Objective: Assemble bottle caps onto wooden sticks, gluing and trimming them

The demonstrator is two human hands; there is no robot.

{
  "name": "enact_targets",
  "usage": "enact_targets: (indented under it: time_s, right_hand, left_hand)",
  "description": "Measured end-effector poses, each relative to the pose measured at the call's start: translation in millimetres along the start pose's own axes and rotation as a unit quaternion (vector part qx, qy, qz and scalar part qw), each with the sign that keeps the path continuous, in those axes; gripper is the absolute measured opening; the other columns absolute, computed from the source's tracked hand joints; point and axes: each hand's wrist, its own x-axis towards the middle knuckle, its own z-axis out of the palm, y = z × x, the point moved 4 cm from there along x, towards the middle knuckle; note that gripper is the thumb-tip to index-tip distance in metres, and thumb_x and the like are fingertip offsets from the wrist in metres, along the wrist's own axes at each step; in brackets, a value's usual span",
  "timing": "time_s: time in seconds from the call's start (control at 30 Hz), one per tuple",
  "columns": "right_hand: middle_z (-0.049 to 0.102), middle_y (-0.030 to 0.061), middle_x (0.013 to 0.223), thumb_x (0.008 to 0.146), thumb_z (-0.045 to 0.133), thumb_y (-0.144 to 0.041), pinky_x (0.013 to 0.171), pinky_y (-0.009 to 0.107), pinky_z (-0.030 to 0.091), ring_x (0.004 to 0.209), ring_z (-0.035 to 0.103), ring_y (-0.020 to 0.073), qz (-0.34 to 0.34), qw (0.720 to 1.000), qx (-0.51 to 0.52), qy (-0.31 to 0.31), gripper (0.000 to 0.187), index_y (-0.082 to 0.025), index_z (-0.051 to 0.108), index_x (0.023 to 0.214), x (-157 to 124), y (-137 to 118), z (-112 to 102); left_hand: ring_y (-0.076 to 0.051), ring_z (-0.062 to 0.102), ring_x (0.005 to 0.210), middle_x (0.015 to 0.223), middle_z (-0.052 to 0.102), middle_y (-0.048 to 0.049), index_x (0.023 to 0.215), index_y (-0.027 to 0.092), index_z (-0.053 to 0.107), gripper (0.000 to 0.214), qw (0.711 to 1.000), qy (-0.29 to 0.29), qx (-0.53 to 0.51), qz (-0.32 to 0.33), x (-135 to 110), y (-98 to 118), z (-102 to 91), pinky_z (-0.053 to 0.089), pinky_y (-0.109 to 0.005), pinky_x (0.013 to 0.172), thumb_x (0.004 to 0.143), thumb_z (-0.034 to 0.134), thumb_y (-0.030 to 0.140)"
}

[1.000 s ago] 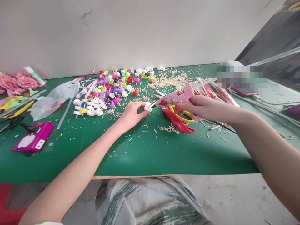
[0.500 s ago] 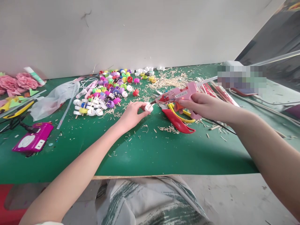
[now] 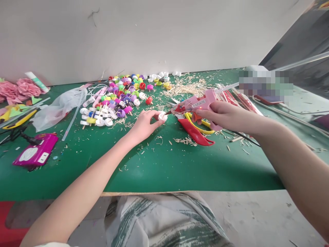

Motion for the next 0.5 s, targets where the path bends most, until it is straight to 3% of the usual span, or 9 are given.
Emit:
enact_targets:
  time_s: [0.2,0.5]
  right_hand:
    - [0.038,-0.0029,0.061,0.066,0.041,-0.089,0.051,0.029,0.031,0.055,0.035,0.0096,0.017,1.000,0.008,0.006,0.067,-0.022,0.041,0.068,0.0,-0.6,-0.3]
    - [0.037,-0.0032,0.056,0.069,0.040,-0.087,0.048,0.028,0.030,0.051,0.033,0.0090,-0.002,1.000,0.001,0.019,0.065,-0.022,0.036,0.061,-3.3,-5.0,-2.8]
  left_hand:
    - [-0.020,0.053,0.099,0.112,0.066,-0.0027,0.103,0.022,0.065,0.022,1.000,-0.001,0.002,0.009,-0.6,1.1,0.2,0.042,-0.035,0.088,0.088,0.057,0.036]
    - [-0.019,0.054,0.094,0.105,0.067,-0.0026,0.099,0.022,0.065,0.019,1.000,0.006,0.011,0.024,0.8,-0.3,0.8,0.042,-0.035,0.087,0.088,0.058,0.036]
